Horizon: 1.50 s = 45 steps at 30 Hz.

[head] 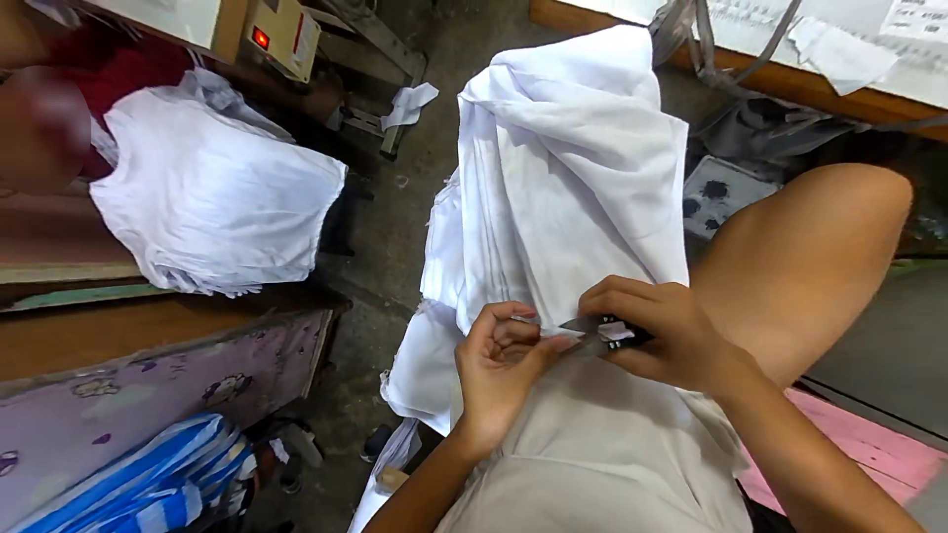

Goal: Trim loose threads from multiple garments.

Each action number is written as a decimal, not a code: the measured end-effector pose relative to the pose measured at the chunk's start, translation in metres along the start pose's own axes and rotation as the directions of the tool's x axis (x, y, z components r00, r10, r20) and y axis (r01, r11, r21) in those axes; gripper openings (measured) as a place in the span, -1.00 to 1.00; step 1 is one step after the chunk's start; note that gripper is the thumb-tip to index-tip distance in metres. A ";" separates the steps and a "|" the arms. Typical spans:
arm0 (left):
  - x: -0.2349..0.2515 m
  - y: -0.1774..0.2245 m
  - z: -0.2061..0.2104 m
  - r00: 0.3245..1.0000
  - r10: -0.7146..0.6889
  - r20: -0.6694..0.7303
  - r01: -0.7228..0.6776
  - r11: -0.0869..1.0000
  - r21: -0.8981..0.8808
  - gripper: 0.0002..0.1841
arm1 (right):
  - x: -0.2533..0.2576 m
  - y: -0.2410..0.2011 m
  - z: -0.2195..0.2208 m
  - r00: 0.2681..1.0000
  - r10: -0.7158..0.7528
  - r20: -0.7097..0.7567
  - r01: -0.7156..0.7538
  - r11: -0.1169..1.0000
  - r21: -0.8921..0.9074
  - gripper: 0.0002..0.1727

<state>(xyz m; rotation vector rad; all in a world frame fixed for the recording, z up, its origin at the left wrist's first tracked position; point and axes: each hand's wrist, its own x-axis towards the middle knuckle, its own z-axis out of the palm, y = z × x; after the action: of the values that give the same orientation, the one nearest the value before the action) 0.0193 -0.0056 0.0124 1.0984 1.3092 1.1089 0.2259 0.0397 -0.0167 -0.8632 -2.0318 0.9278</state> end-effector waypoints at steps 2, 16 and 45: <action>0.002 -0.007 -0.001 0.987 0.161 0.007 -0.160 0.979 0.129 -0.74 | 0.005 -0.001 -0.005 1.000 -0.016 -0.002 0.016 0.999 0.034 -0.79; 0.017 0.001 -0.015 0.866 0.395 0.305 -0.488 0.542 0.684 -0.82 | 0.113 -0.031 -0.060 0.657 0.370 0.657 -0.323 0.926 -0.198 -0.82; 0.014 0.016 -0.016 0.947 -0.210 0.242 0.278 0.913 -0.298 -0.97 | -0.024 -0.050 0.027 0.852 0.482 -0.203 -0.342 0.808 0.480 -0.37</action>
<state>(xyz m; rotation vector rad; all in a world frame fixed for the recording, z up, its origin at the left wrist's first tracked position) 0.0027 0.0100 0.0264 0.7532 1.0214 0.9549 0.2024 -0.0136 0.0030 -1.1461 -1.3018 1.3215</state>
